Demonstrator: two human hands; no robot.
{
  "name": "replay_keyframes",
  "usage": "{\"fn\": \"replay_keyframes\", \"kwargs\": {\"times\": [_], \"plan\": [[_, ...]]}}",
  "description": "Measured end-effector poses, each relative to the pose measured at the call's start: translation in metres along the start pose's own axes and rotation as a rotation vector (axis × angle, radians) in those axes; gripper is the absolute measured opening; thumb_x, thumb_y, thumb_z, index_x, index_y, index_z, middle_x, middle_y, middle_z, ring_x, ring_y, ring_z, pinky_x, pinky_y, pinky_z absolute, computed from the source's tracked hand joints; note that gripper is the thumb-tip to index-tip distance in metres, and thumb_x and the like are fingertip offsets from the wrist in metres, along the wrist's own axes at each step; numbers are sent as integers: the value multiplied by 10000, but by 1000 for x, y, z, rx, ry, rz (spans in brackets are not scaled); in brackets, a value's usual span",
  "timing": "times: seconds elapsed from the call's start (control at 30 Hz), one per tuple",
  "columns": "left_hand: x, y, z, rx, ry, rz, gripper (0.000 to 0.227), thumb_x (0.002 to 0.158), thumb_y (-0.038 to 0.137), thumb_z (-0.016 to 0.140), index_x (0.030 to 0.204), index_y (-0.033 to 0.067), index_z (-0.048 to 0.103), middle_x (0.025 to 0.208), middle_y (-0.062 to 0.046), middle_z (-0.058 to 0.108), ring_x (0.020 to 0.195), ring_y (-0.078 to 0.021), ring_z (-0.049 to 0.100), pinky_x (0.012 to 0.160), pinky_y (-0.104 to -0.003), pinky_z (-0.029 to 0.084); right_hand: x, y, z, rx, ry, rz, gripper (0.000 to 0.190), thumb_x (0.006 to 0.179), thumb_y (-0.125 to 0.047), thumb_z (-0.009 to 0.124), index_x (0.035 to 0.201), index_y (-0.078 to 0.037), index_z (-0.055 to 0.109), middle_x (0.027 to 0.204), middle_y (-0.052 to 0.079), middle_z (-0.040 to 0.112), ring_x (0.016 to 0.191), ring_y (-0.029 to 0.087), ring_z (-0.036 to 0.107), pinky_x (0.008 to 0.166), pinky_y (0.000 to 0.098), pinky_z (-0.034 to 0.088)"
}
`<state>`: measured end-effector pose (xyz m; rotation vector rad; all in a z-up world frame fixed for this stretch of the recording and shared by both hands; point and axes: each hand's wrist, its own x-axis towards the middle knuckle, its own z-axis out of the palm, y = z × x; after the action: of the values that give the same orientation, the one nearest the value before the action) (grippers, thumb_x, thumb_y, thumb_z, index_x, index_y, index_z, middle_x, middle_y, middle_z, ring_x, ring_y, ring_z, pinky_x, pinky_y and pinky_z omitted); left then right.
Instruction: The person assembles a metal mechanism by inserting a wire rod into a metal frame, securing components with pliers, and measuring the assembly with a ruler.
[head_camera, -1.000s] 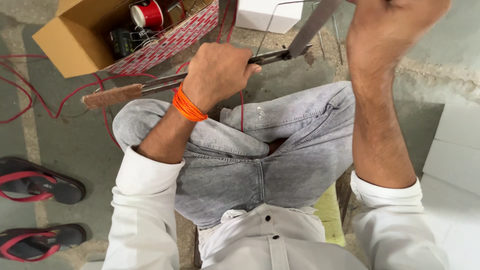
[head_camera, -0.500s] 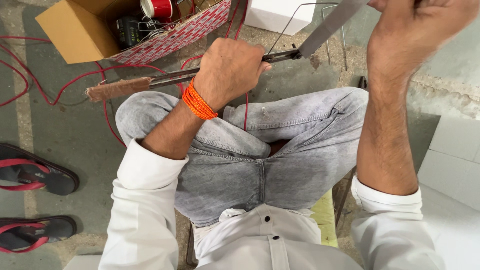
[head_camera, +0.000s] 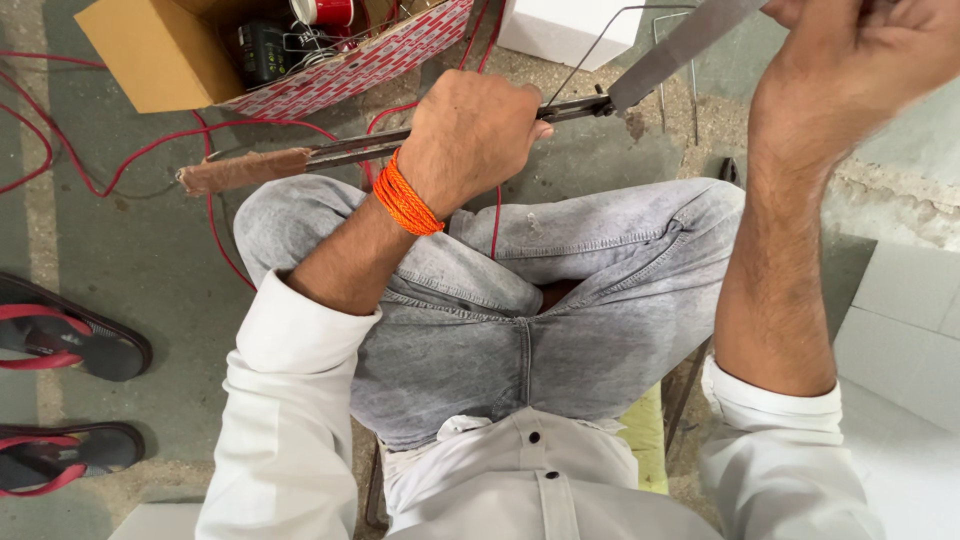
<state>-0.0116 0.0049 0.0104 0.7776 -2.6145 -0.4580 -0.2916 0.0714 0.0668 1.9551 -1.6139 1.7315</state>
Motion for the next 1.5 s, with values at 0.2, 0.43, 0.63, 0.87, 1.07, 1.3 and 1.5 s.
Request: {"fn": "replay_keyframes", "kwargs": {"times": [0.2,0.43,0.63,0.87,1.07,1.3,1.5], "plan": [[1,-1,-1,8,-40,-17,366,929,412,721,786,75,729,665,-118,685,651,-316,696,564,-449,526,-2,-4,2,-13,17,52,392,1141,112,588,762,65,497,669,129,584,590,199,718,626,377,673],[0,0,-2,18,-58,-41,377,928,423,714,789,74,731,662,-123,687,653,-317,699,571,-453,532,-4,5,1,-18,8,70,321,1168,133,569,849,113,598,738,157,636,636,204,734,654,388,676],[0,2,-4,30,-71,-56,378,928,419,713,777,73,734,639,-108,680,635,-302,697,562,-439,531,-8,17,0,-6,82,103,375,1151,123,617,797,62,508,713,121,560,602,184,704,626,397,683],[0,1,-5,38,-68,-43,391,933,419,714,762,68,731,631,-106,678,623,-296,695,553,-434,530,-6,12,1,-15,79,117,403,1151,120,620,776,45,494,690,99,521,571,165,661,617,394,678],[0,1,-4,27,-77,-50,394,937,418,717,765,63,729,632,-114,676,621,-302,696,559,-438,528,-3,-6,6,31,79,84,399,1153,110,619,794,32,464,730,73,484,595,132,620,611,385,676],[-3,-1,3,-27,22,-22,372,927,385,722,748,59,731,655,-128,683,665,-334,699,599,-458,534,-2,-53,31,93,-36,80,96,1226,82,531,1165,117,596,938,168,681,742,184,719,718,366,678],[-4,-4,4,-48,-6,-33,354,912,376,729,757,58,740,667,-133,689,667,-343,699,602,-465,536,0,-51,38,102,-31,105,68,1207,104,551,1159,119,597,846,167,680,706,180,708,690,375,671]]}}
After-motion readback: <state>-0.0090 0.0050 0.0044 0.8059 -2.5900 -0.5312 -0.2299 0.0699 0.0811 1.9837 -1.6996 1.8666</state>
